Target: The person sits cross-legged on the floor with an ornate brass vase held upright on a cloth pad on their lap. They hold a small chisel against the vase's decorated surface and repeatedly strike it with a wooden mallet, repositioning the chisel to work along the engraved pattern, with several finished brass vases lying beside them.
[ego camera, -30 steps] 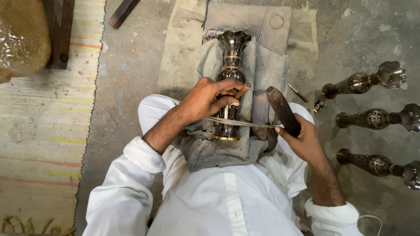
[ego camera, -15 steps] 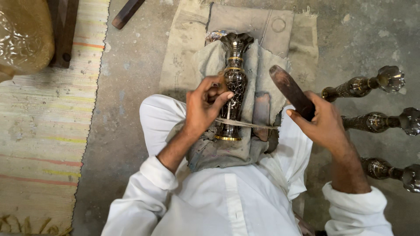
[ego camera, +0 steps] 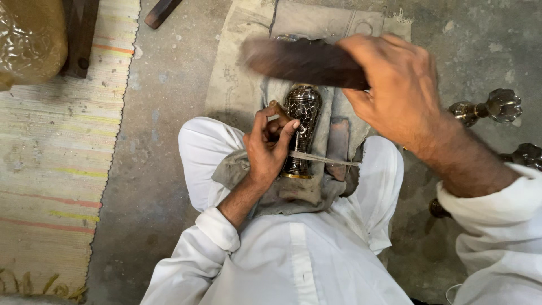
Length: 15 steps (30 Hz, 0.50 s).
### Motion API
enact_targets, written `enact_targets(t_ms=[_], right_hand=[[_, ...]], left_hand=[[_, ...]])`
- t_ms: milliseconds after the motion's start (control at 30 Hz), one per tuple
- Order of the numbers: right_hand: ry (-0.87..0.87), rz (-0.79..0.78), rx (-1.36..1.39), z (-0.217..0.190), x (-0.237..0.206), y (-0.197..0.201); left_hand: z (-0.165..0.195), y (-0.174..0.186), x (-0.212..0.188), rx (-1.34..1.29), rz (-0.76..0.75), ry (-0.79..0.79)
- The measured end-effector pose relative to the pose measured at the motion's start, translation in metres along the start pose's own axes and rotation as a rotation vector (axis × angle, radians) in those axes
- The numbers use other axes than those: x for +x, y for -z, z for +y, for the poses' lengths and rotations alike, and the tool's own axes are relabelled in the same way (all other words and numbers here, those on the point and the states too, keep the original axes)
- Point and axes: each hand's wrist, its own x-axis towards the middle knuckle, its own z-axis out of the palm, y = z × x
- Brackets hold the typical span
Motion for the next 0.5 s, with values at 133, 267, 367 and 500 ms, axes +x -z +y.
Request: enact_targets(t_ms=[133, 267, 367, 500], right_hand=[[0.079, -0.249, -0.406, -0.01, 0.02, 0.013], [-0.09, -0.318, -0.194, 0.001, 0.01, 0.023], [-0.348, -0.449, -0.02, 0.012, -0.018, 0.018], [-0.777, -0.558, 0.289, 0.021, -0.07, 0.002]], left_hand=[[-0.002, -0.002, -0.003, -0.112, 0.031, -0.005], [-0.01, 0.005, 0.009, -0.376, 0.03, 0.1], [-0.012, 0.019, 0.026, -0.484, -0.07, 0.237], [0.0, 0.031, 0.05, -0.444, -0.326, 0.161]])
